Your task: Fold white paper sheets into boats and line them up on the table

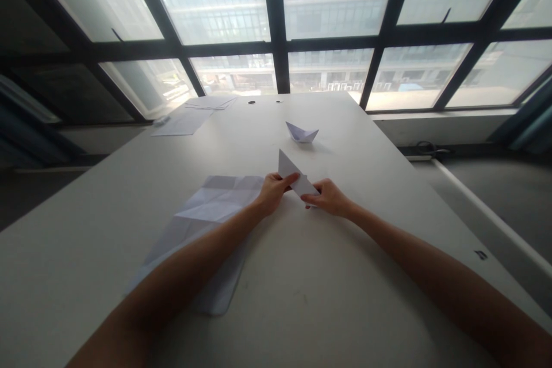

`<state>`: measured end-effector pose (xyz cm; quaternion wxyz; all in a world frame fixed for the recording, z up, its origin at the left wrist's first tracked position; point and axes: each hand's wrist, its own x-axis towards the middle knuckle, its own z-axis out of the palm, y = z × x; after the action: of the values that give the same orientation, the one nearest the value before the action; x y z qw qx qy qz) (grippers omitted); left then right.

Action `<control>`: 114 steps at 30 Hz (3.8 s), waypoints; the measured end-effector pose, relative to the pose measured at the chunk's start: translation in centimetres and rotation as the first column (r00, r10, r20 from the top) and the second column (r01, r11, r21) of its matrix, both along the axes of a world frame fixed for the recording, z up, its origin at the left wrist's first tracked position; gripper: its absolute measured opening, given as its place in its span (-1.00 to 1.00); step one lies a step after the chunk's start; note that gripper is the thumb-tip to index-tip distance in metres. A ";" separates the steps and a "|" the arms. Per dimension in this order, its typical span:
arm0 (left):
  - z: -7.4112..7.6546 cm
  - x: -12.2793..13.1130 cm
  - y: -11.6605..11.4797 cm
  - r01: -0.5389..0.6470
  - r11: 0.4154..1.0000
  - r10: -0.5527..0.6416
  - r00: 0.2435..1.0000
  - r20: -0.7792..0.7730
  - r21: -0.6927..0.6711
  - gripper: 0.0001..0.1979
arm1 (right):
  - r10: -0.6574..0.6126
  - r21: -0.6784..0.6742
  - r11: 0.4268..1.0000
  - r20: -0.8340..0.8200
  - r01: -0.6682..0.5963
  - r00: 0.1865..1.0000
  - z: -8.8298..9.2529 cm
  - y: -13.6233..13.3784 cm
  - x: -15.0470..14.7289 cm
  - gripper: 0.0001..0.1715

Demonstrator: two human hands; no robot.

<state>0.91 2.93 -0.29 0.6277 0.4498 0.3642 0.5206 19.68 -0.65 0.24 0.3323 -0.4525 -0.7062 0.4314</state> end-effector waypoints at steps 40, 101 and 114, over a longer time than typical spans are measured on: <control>-0.5 -0.4 1.3 -0.087 0.995 0.094 0.977 0.194 -0.046 -0.62 | -0.043 -0.089 0.995 -0.042 0.039 0.998 0.2 0.9 2.3 -0.51; -0.5 -0.6 1.6 -0.063 0.995 0.065 0.998 -0.017 0.071 -0.36 | -0.331 0.310 0.897 0.003 0.314 0.944 -1.4 1.0 2.1 -0.73; -0.5 -0.5 1.2 0.064 0.991 -0.061 0.998 -0.027 0.120 -0.21 | -0.292 0.396 0.897 0.197 0.197 0.936 0.0 -1.0 0.1 -0.76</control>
<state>0.42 4.09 -0.74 0.6111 0.5042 0.3249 0.5166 19.80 -1.69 0.26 0.3711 -0.5183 -0.7482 0.1839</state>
